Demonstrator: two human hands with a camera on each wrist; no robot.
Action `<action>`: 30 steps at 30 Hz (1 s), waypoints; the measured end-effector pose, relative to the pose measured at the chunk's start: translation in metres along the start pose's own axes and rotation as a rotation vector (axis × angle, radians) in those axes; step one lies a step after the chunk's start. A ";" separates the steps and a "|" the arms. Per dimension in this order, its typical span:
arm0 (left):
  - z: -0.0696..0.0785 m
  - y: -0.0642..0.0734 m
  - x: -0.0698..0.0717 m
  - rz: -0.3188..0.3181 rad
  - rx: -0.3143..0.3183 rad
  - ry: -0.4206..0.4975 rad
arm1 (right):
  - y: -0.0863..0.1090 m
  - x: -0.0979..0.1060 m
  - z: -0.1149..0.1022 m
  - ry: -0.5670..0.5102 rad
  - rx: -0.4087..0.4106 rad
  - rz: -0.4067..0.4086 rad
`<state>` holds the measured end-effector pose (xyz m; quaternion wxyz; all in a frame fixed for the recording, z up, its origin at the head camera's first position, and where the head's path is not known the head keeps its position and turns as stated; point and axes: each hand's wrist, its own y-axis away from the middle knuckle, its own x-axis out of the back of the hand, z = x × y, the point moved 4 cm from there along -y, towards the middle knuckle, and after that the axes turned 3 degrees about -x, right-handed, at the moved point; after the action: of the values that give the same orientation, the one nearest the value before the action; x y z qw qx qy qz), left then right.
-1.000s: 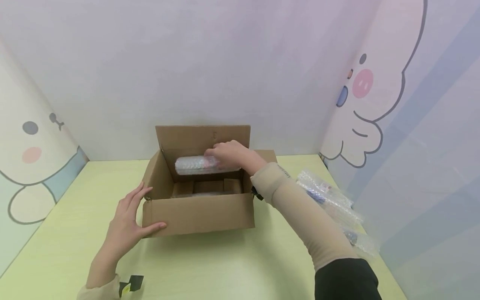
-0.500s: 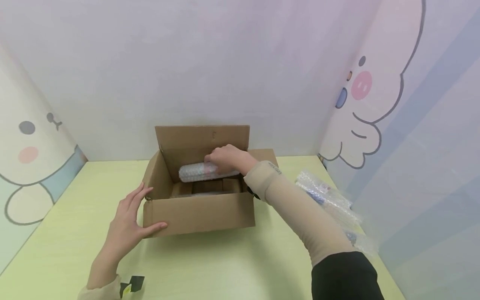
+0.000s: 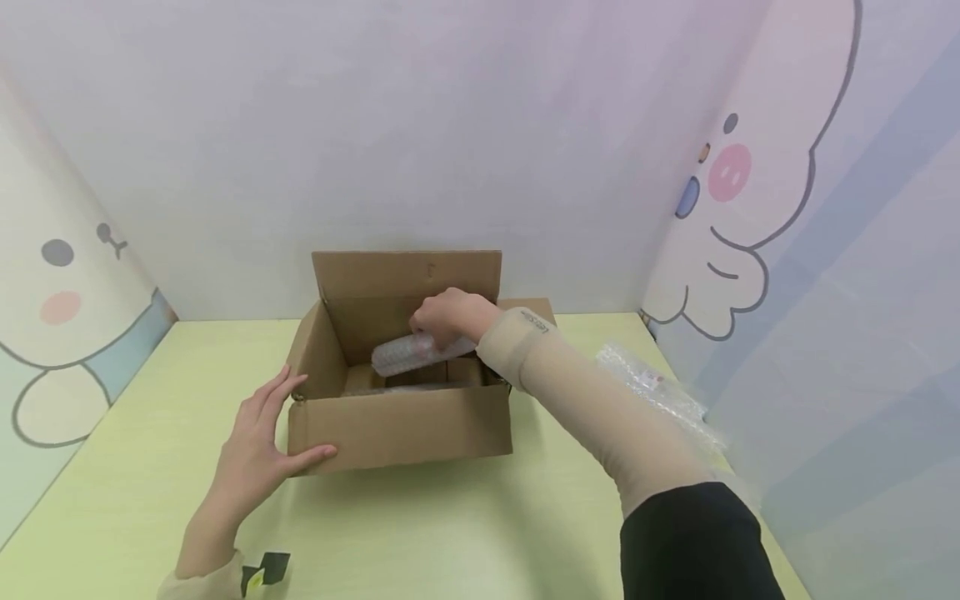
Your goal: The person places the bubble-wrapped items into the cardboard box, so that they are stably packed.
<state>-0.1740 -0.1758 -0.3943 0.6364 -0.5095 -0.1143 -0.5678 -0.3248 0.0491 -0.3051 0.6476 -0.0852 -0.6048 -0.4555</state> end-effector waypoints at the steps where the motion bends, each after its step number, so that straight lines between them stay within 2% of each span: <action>1: 0.000 0.000 0.000 0.000 0.000 -0.001 | 0.000 0.002 -0.001 -0.004 -0.004 -0.009; 5: 0.002 0.000 0.001 0.005 -0.004 0.001 | -0.002 0.005 -0.003 0.002 0.001 -0.022; 16: 0.005 0.004 0.000 0.007 -0.009 0.005 | -0.025 -0.005 -0.013 0.061 0.072 -0.033; 22: 0.006 0.003 0.000 0.003 -0.001 0.010 | -0.032 -0.010 -0.013 0.105 0.060 -0.039; 30: 0.007 0.003 0.000 0.010 -0.006 0.012 | -0.033 -0.018 -0.011 0.018 0.059 -0.069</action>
<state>-0.1683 -0.1713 -0.3928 0.6384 -0.5087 -0.1060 -0.5679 -0.3371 0.0313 -0.3376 0.6393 -0.0409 -0.6147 -0.4601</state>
